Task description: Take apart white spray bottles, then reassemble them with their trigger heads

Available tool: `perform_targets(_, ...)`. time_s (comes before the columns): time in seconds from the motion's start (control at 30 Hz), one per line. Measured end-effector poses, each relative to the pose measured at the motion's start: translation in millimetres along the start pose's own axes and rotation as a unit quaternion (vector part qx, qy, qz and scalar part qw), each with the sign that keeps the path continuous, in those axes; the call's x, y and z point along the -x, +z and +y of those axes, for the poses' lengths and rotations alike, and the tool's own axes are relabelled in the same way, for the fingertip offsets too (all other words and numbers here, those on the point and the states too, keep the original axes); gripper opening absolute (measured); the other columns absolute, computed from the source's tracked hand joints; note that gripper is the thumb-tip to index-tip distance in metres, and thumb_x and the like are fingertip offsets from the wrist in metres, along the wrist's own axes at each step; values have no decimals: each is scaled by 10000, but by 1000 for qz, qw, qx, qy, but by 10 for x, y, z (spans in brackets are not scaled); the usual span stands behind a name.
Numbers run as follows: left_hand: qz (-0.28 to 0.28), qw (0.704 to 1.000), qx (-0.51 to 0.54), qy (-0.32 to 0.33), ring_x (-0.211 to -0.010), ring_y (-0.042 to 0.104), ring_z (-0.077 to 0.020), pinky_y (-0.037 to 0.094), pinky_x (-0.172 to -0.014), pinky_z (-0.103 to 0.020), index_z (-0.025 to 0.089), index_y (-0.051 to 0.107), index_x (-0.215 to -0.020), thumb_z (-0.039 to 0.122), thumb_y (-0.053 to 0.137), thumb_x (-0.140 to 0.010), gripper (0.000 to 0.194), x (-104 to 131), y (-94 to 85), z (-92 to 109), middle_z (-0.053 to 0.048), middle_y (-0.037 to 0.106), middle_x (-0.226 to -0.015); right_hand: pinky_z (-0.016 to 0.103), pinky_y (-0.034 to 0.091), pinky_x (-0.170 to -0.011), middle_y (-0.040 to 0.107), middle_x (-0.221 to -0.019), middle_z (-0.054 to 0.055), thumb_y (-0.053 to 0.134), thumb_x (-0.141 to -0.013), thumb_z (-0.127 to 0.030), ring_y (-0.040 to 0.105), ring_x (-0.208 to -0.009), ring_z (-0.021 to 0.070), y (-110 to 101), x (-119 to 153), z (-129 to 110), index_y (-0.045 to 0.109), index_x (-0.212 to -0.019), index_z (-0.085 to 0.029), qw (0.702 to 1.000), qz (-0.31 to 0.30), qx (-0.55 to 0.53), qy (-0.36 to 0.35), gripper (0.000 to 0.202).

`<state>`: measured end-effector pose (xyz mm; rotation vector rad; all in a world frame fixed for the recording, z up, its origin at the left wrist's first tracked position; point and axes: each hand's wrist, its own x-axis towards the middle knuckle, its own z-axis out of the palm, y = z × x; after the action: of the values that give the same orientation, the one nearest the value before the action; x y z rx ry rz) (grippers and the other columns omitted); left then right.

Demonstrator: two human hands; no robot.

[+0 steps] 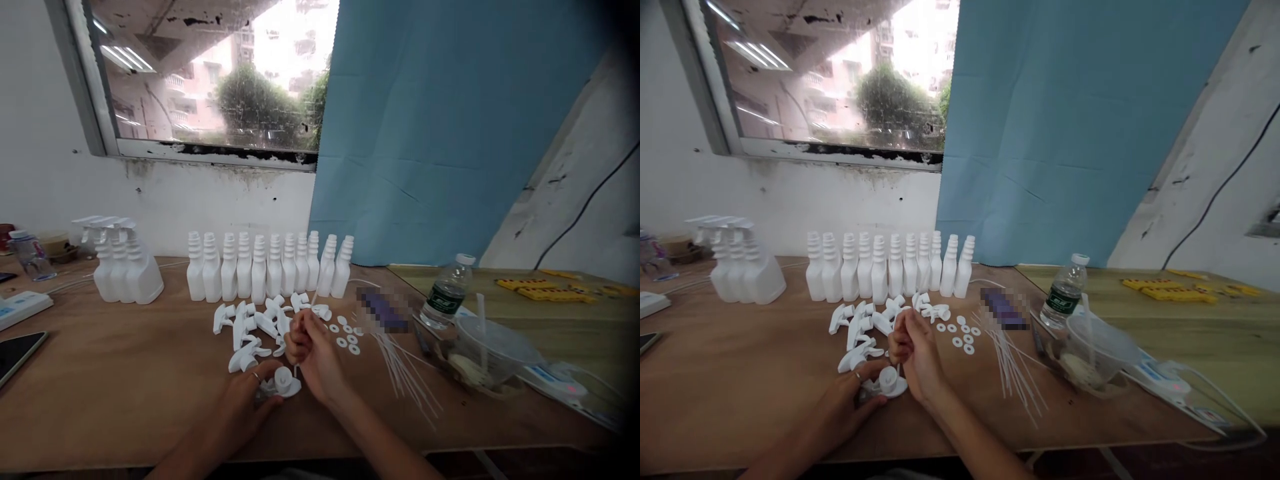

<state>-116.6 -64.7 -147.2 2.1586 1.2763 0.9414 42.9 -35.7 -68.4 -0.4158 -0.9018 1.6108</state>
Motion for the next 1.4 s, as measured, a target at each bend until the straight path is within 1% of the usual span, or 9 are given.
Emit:
perform_targets(0.03,0,1000,-2,0,-1011,647,-210,495,-902,-282,251,568,-1220,211,624,-811,414,-4,-6,9,-23,687,-1145,151,136,-379,213,-520,-111,675,-789,-551,135,-416,31,17,-27,62,417,-640,-190,1000,5,-17,4,469)
perform_targets(0.1,-6,1000,-5,-5,-975,657,-214,505,-889,-296,233,570,-1222,209,621,-805,421,-10,-11,23,-38,702,-1096,148,77,-351,177,-484,-120,664,-772,-596,85,-391,27,24,-65,156,298,-597,-202,999,17,-38,9,565)
perform_targets(0.2,-16,1000,5,-3,-1002,649,-221,500,-907,-318,219,557,-1232,216,602,-816,419,-17,-12,35,-56,696,-1118,140,54,-329,181,-443,-129,656,-761,-619,67,-353,19,18,-87,239,239,-592,-213,999,18,-43,7,606)
perform_targets(0.43,-26,1000,11,-6,-1021,646,-227,496,-912,-327,207,566,-1206,218,604,-815,393,-34,-15,58,-69,694,-1132,133,56,-300,200,-409,-133,682,-726,-629,58,-323,6,-21,-116,323,244,-566,-212,999,12,-46,8,625)
perform_targets(0.6,-24,1000,5,-4,-1045,641,-227,495,-917,-330,226,559,-1214,221,601,-819,397,-21,-13,40,-57,686,-1166,131,65,-300,202,-416,-133,674,-748,-610,61,-324,9,-31,-123,313,254,-574,-211,998,11,-55,5,604)
perform_targets(0.87,-22,1000,3,11,-1079,634,-224,487,-941,-332,223,554,-1211,238,597,-831,382,-18,12,-12,-60,676,-1194,125,73,-297,203,-406,-135,688,-759,-554,59,-317,5,-31,-118,325,254,-568,-212,999,2,-49,6,584)
perform_targets(1.13,-16,1000,-4,12,-1063,640,-229,498,-912,-332,223,562,-1199,237,594,-835,365,-12,9,-14,-62,683,-1174,130,65,-297,200,-394,-138,688,-740,-587,55,-314,3,-10,-96,317,254,-564,-214,999,-2,-33,9,598)
perform_targets(1.3,-19,1000,-6,8,-1054,638,-230,488,-916,-327,236,553,-1212,228,606,-833,382,-5,7,-9,-52,682,-1167,130,59,-298,213,-384,-140,687,-743,-585,58,-309,-2,-2,-87,327,262,-566,-215,1000,8,-13,23,591)
perform_targets(1.4,-16,1000,2,9,-1034,638,-228,488,-898,-313,233,570,-1171,227,613,-833,341,-8,5,-15,-47,684,-1144,132,62,-291,217,-371,-143,691,-719,-616,65,-296,-5,-9,-74,350,275,-561,-216,999,2,2,39,599)
